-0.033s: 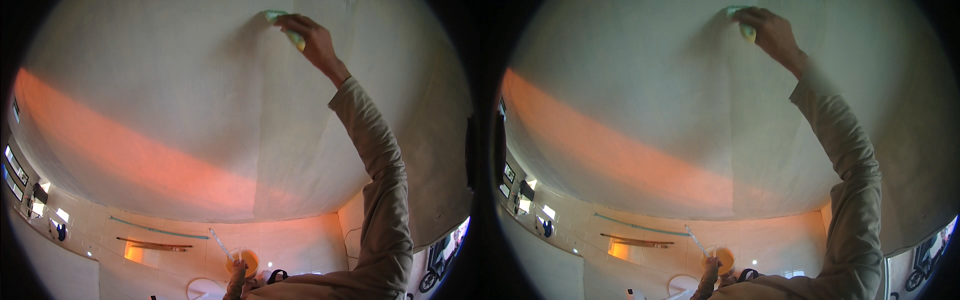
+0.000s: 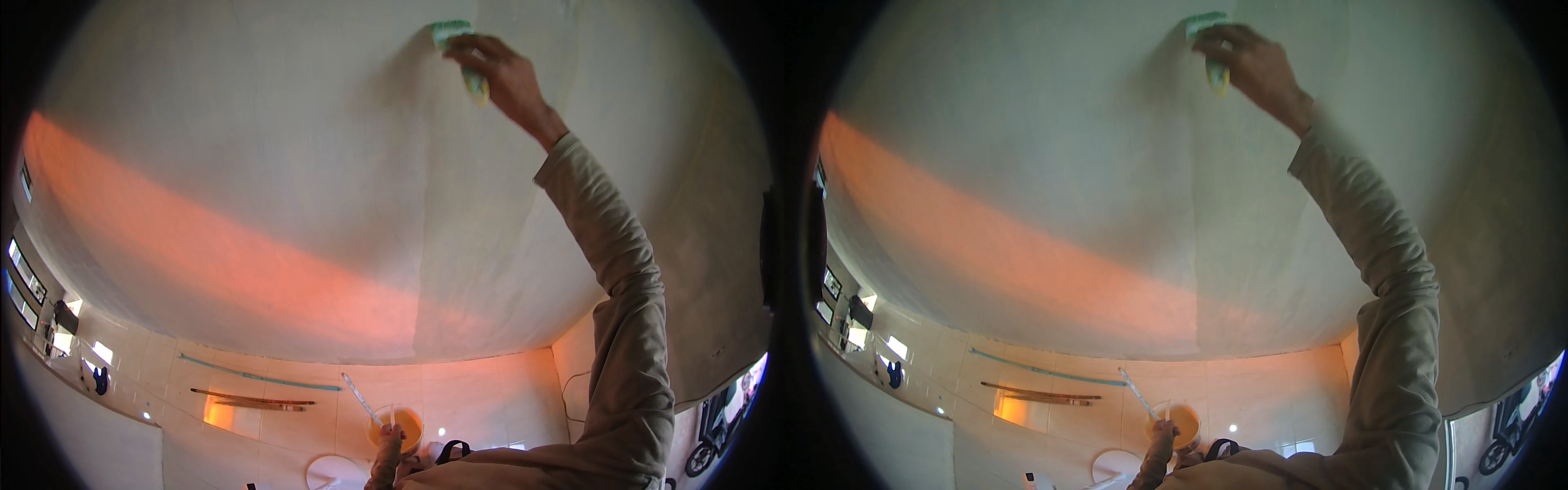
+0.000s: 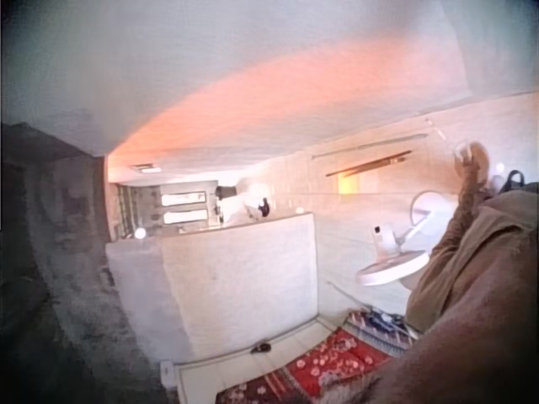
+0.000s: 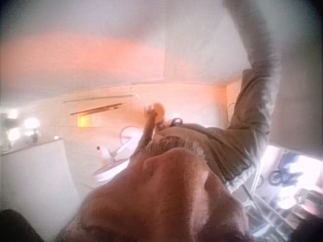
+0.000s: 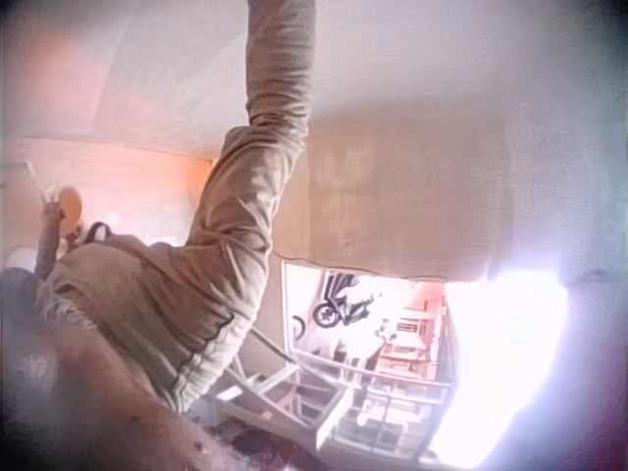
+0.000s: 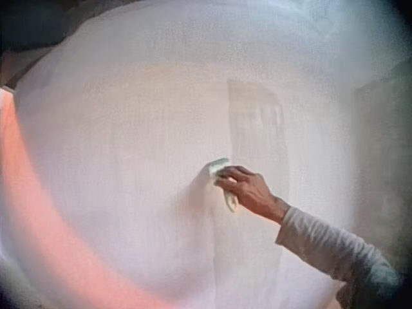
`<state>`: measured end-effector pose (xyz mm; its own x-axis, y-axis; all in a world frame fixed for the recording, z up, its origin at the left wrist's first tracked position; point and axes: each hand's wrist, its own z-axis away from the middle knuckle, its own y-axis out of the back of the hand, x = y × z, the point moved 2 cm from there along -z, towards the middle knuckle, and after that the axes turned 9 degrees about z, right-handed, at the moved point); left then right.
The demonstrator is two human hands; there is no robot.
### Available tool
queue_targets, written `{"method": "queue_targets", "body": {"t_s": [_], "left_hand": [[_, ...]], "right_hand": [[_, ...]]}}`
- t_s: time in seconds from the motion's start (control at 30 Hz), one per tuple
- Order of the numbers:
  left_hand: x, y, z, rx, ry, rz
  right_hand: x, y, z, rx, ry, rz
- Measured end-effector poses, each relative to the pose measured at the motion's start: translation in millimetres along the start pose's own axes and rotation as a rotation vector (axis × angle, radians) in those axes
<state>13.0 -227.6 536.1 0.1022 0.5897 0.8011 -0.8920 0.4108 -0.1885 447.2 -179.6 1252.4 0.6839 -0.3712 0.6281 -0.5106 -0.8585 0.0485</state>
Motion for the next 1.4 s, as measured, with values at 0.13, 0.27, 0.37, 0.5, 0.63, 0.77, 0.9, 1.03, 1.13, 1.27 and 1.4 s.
{"method": "queue_targets", "body": {"t_s": [0.13, 0.27, 0.37, 0.5, 0.63, 0.77, 0.9, 1.03, 1.13, 1.27, 1.4], "left_hand": [[-2.0, 6.1, 0.3, -0.034, -0.069, -0.006], [11.7, -0.3, 7.5, -0.010, -0.016, -0.007], [2.6, 5.2, 0.2, -0.010, -0.016, -0.004], [-5.7, 6.6, -7.7, 0.013, -0.003, 0.001], [-1.5, -5.3, -2.0, 0.046, -0.061, 0.032], [-7.9, 4.0, -12.2, 0.025, 0.023, 0.018], [-13.6, 7.0, -17.3, 0.032, 0.020, 0.007], [-8.1, 6.7, -13.7, -0.009, -0.024, 0.013], [-6.7, 4.1, -9.6, -0.001, 0.000, 0.001], [-0.8, 8.5, -6.6, 0.008, 0.011, 0.009], [10.9, 1.3, 2.3, -0.017, -0.040, -0.033]], "right_hand": [[-56.4, -13.4, 61.7, -0.163, 0.052, -0.085], [-67.3, 1.3, 68.7, -0.378, -0.047, -0.296], [-32.0, -0.3, 36.0, -0.317, -0.208, -0.342], [31.6, -7.1, -27.3, -0.384, -0.334, -0.274], [52.4, -9.1, -44.2, -0.314, -0.347, -0.267], [46.7, -8.6, -25.9, 0.014, -0.128, -0.166], [10.6, -10.4, 33.1, -0.101, -0.037, -0.058], [-32.6, -4.3, 75.1, -0.205, -0.046, -0.159], [-46.3, 3.6, 81.5, -0.419, -0.105, -0.278], [-9.4, 2.0, 36.8, -0.416, -0.268, -0.390], [51.0, -2.7, -25.1, -0.414, -0.322, -0.161]]}}
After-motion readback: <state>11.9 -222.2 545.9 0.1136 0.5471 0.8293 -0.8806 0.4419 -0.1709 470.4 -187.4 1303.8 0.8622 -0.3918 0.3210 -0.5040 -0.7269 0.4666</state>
